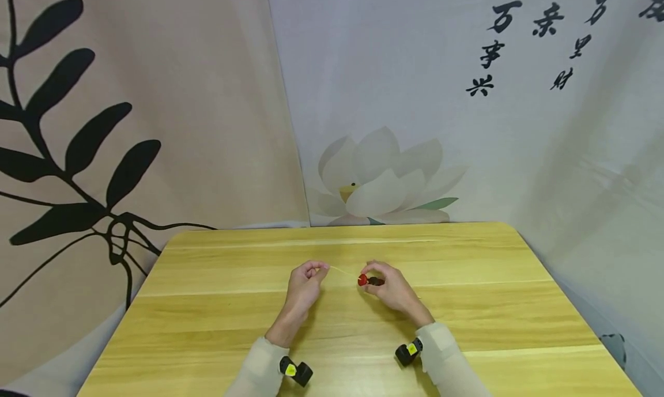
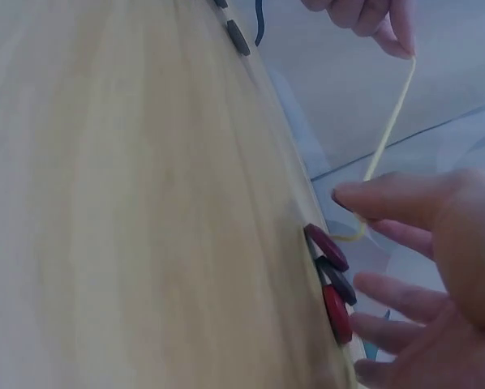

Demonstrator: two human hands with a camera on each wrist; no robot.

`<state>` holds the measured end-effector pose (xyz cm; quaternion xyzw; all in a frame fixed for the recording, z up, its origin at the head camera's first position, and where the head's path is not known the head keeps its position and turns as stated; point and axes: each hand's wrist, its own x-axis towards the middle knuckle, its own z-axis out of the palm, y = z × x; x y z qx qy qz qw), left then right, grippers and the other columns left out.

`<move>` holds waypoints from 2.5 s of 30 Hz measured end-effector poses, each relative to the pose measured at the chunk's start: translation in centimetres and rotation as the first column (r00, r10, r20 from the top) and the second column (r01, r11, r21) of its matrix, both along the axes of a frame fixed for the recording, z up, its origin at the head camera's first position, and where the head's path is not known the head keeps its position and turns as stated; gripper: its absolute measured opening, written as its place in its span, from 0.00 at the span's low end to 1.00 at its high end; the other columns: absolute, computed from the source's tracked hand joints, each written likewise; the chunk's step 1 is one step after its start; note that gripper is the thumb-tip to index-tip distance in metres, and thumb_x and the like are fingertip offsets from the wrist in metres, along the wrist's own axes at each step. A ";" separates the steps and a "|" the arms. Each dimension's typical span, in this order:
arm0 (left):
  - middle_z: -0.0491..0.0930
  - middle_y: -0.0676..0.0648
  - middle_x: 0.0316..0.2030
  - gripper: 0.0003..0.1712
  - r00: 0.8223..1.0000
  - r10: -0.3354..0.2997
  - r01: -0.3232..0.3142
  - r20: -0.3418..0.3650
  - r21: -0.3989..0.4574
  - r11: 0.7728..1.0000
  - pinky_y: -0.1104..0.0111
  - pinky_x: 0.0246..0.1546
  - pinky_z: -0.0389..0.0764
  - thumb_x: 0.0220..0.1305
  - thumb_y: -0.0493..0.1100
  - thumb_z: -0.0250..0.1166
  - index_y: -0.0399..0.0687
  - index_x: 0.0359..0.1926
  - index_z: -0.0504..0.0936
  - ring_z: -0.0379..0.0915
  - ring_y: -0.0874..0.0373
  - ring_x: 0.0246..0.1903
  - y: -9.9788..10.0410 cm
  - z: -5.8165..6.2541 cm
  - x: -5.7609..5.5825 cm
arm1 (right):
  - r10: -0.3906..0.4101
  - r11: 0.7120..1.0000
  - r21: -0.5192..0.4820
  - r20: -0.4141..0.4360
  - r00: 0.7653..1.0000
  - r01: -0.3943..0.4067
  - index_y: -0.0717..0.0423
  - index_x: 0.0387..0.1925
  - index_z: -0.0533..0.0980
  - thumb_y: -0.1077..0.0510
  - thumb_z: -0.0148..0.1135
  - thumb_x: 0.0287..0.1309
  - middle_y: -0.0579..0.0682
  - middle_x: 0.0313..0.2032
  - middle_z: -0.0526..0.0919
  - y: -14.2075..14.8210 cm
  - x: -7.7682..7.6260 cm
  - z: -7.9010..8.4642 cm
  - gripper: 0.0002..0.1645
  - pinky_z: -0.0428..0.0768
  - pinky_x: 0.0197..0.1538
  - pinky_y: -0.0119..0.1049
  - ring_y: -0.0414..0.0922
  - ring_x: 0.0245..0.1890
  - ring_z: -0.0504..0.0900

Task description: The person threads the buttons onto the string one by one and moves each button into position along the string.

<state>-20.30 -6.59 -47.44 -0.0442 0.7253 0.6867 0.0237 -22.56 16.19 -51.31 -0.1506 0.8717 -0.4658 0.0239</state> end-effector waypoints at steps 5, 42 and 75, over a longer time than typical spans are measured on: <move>0.59 0.54 0.20 0.15 1.000 -0.008 0.008 0.011 -0.003 1.000 0.75 0.18 0.56 0.71 0.40 0.60 0.31 0.50 0.79 0.52 0.64 0.16 0.1 0.1 -0.1 | -0.004 1.000 0.015 -0.003 1.000 0.004 0.48 0.39 0.82 0.65 0.71 0.54 0.62 0.63 0.74 0.3 -0.1 -0.2 0.12 0.66 0.66 0.60 0.63 0.65 0.69; 0.61 0.56 0.19 0.15 0.999 -0.038 0.038 -0.002 0.001 0.999 0.75 0.16 0.55 0.70 0.43 0.61 0.34 0.48 0.81 0.52 0.64 0.15 0.7 0.7 -0.1 | 0.113 0.963 0.258 -0.112 0.987 -0.081 0.50 0.43 0.84 0.58 0.77 0.49 0.66 0.64 0.70 -2.7 -0.4 0.2 0.17 0.41 0.57 0.84 0.70 0.65 0.67; 0.58 0.56 0.17 0.18 1.000 -0.026 0.026 0.004 0.028 0.999 0.76 0.15 0.55 0.70 0.44 0.62 0.31 0.50 0.80 0.49 0.66 0.12 -1.1 0.9 0.2 | 0.109 0.968 0.232 -0.058 0.992 -0.093 0.52 0.40 0.81 0.59 0.76 0.51 0.63 0.61 0.76 -1.3 -0.7 0.3 0.14 0.54 0.68 0.68 0.64 0.67 0.67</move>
